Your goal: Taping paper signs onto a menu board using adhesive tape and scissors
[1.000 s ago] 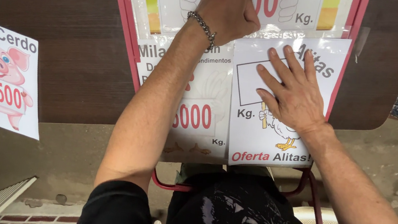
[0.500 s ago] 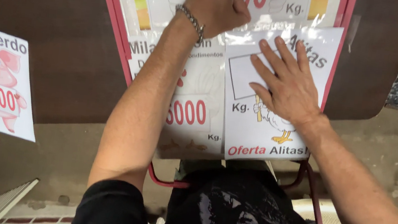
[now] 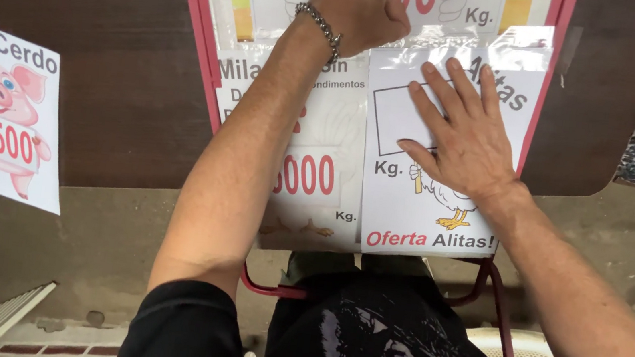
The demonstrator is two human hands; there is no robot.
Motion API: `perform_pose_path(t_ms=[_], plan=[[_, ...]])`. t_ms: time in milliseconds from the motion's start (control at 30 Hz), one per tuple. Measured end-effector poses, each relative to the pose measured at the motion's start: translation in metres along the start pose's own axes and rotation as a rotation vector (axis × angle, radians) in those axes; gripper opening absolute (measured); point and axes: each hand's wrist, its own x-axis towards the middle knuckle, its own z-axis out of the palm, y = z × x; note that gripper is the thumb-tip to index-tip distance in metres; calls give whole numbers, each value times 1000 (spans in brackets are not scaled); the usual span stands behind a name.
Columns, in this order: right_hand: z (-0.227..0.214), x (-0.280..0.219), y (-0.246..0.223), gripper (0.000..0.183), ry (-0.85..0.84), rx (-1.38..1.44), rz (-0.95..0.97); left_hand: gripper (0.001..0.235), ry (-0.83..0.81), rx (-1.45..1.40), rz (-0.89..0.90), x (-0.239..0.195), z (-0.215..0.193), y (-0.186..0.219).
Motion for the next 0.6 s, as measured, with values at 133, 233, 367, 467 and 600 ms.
perform_pose_path(t_ms=[133,233,367,467,600], plan=[[1,-1,1,74,-6,-1,10,56,52,-97,60,-7,-12,11],[-2,0,1,73,-4,3,5,62,4,-153,44,-12,-18,17],[-9,6,4,39,162,-46,-34,61,-4,-155,5,-16,-22,24],[-4,8,13,32,244,-67,-52,64,-3,-123,1,-15,-21,26],[-3,10,17,26,286,-69,-75,74,18,-89,-14,-15,-16,26]])
